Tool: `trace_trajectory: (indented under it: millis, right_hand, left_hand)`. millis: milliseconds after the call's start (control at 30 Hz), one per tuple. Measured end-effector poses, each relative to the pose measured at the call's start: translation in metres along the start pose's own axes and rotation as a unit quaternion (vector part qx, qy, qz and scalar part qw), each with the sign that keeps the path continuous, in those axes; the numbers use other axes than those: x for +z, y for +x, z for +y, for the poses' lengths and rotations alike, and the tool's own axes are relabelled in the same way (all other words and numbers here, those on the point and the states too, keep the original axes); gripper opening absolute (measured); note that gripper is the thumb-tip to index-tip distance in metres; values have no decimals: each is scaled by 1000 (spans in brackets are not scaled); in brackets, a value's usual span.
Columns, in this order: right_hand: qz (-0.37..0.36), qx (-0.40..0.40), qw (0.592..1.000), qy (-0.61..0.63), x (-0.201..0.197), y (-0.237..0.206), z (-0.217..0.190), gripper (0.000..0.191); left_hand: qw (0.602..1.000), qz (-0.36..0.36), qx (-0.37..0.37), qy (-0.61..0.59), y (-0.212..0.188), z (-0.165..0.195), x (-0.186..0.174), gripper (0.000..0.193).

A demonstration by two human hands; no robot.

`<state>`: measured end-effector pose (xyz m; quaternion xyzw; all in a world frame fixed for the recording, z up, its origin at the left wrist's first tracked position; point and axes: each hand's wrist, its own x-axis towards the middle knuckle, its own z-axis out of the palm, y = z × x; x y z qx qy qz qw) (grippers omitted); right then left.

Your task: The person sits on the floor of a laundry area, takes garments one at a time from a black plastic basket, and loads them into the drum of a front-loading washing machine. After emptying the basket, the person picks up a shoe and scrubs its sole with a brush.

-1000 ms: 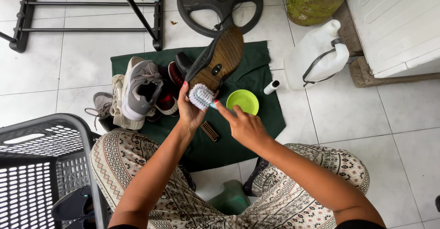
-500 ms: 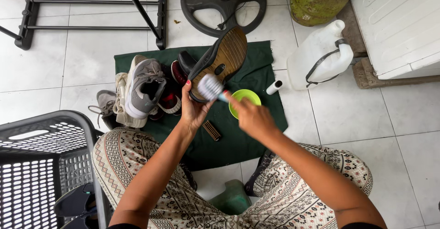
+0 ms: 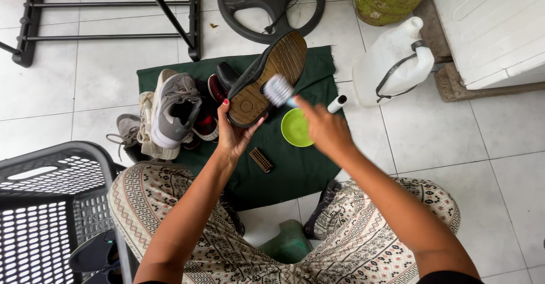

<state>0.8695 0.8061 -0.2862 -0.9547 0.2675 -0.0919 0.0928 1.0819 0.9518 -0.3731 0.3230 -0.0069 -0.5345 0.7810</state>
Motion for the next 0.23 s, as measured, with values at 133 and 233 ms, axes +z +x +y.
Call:
trace_trajectory:
  millis: [133,233]
  right_hand:
    - [71,-13,996,57,-1,2,19,50]
    - [47,-105,988,107,24,-27,-11,57]
  left_hand:
    - [999,-18,4,31,-4,-1,3,85]
    - [1000,8,17,3,-3,0,0,88]
